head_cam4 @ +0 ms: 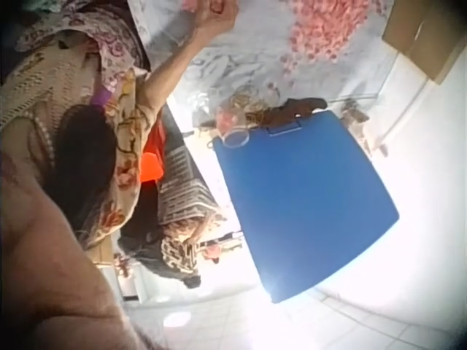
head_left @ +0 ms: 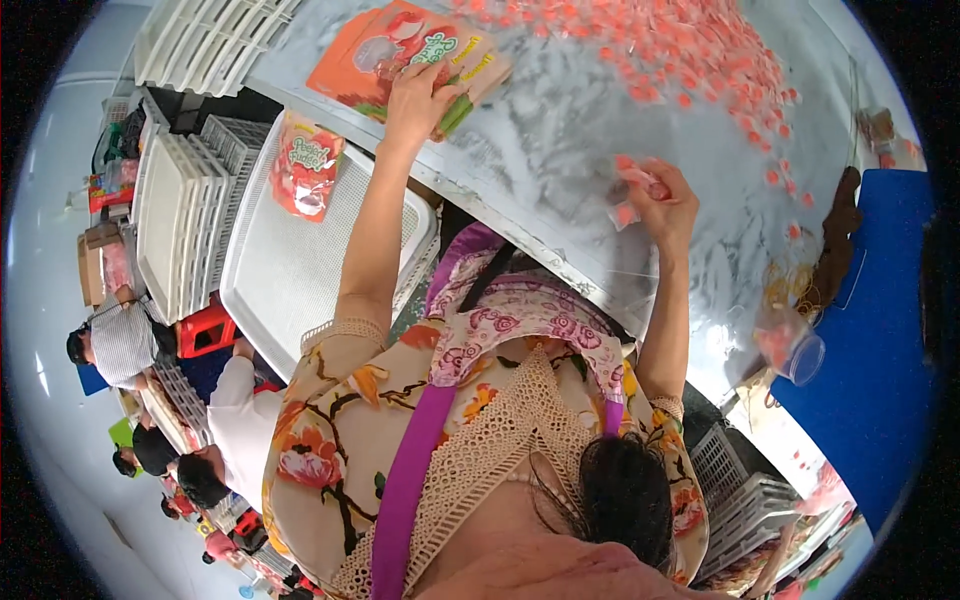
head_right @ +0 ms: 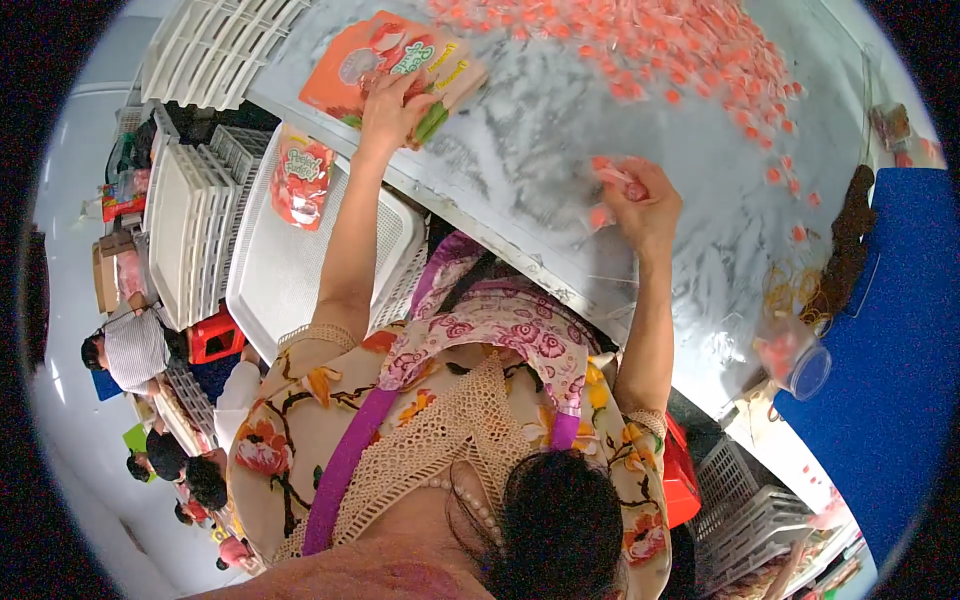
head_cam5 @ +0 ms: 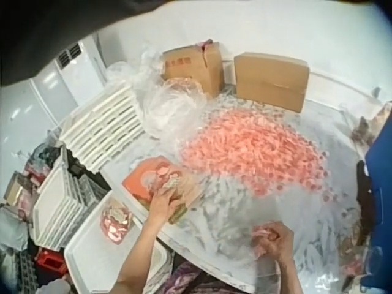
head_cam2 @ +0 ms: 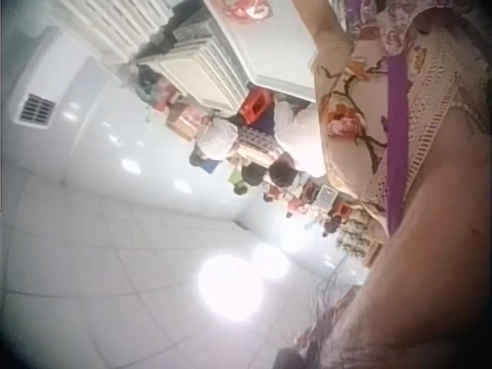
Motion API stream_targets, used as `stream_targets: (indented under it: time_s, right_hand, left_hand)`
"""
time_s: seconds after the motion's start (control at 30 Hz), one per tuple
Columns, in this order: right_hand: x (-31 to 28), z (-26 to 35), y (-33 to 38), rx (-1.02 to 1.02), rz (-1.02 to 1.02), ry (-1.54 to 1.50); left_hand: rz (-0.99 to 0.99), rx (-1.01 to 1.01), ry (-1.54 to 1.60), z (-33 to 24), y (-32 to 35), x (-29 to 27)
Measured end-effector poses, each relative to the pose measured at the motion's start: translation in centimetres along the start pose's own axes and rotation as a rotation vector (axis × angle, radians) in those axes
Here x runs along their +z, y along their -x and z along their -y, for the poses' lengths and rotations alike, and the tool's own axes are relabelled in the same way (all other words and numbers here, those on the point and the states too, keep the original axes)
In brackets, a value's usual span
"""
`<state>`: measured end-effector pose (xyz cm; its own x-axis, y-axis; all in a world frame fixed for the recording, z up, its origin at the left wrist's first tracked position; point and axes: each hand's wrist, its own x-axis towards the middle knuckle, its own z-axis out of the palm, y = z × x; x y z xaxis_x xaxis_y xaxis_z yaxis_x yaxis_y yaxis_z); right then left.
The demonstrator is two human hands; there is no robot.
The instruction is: Packaging individual candies into labeled plastic bags at a production line workstation.
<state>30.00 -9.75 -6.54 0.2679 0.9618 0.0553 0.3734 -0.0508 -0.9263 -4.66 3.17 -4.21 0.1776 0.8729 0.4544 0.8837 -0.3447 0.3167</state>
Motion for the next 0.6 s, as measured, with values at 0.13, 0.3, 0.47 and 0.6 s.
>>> stream_targets:
  time_s: [0.13,0.3,0.47,0.6]
  right_hand:
    - [-0.8,0.7,0.2,0.098,-0.047,-0.040]
    - [-1.2,1.0,-0.3,-0.352,-0.129,0.336]
    - [-0.5,0.3,-0.8,-0.147,-0.133,0.036]
    - [-0.9,0.0,-1.1,0.214,-0.144,-0.112]
  left_hand:
    - [0.142,0.034,-0.097,2.4,-0.4,-0.1]
    - [0.308,-0.486,0.339,1.4,-1.9,-1.8]
    - [0.363,-0.589,0.680,4.0,-2.2,-0.7]
    - [0.423,-0.499,0.832,4.5,-1.9,-0.7]
